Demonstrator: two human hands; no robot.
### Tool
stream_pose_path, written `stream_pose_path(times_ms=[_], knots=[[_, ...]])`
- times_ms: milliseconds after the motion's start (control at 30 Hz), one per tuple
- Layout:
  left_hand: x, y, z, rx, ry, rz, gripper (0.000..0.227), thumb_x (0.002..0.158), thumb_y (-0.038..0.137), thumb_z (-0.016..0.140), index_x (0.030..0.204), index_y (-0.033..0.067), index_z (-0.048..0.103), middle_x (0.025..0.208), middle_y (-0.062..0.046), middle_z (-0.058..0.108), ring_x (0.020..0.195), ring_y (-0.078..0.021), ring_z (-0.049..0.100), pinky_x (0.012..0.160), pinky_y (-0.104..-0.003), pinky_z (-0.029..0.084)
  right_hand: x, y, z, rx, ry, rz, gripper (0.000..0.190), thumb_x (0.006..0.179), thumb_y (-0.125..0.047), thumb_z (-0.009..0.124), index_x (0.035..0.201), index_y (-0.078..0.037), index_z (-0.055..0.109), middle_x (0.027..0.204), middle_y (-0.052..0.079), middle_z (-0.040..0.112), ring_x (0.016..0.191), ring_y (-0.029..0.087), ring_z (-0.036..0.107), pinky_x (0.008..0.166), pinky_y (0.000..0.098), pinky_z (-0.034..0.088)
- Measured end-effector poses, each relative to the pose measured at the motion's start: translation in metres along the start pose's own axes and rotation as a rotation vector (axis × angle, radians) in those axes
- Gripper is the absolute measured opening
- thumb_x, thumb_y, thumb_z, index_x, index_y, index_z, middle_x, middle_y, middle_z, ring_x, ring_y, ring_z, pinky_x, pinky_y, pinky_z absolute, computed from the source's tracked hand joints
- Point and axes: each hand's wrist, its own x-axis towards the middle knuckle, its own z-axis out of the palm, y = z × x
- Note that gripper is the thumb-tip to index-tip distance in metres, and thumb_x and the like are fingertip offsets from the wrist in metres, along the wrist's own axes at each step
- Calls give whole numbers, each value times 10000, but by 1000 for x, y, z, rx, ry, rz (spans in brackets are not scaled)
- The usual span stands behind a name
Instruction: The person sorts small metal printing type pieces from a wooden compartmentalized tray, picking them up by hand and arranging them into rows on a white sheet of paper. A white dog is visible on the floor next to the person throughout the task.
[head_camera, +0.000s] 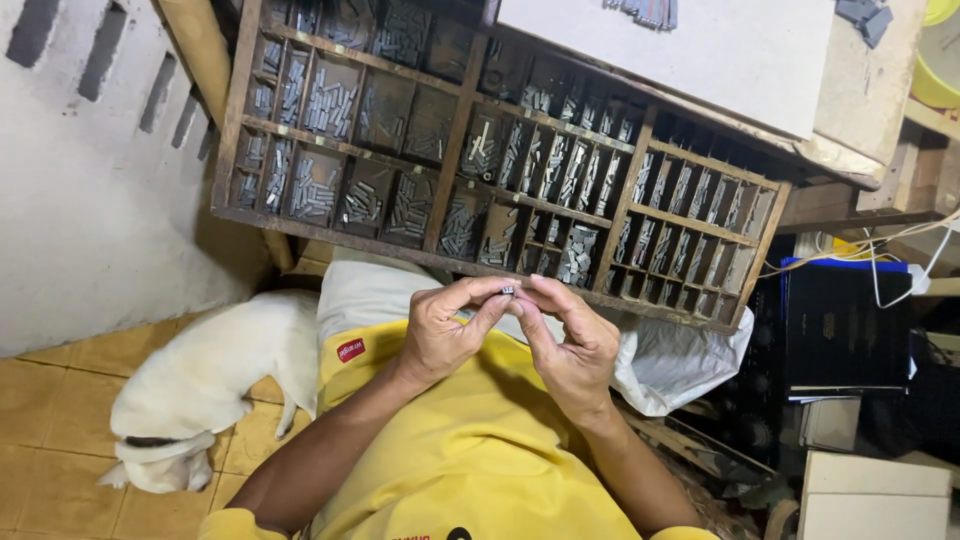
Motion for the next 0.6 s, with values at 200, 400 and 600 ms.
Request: stream_pose_path(times_ms=[200,400,600], knots=[[3,0,-4,63,-15,59,145,895,12,751,1034,30,791,765,-110,801,729,-245,796,676,-352,632,1,3,2,23,-2,-8,338,821,115,785,1147,112,693,954,232,788,837,267,793,764,375,648],[1,-1,2,140,-44,181,117,903,51,759,1014,64,795,893,-113,810,771,-301,788,656,-374,629,2,15,-9,-17,5,-79,266,856,134,746,1117,126,693,896,192,763,813,262,777,736,375,639],[0,-4,7,139,-108,207,103,915,65,752,1010,65,795,943,-109,809,824,-317,786,673,-393,631,-5,28,-18,-38,20,-127,295,804,151,785,1087,130,704,872,207,759,773,292,769,727,396,639]])
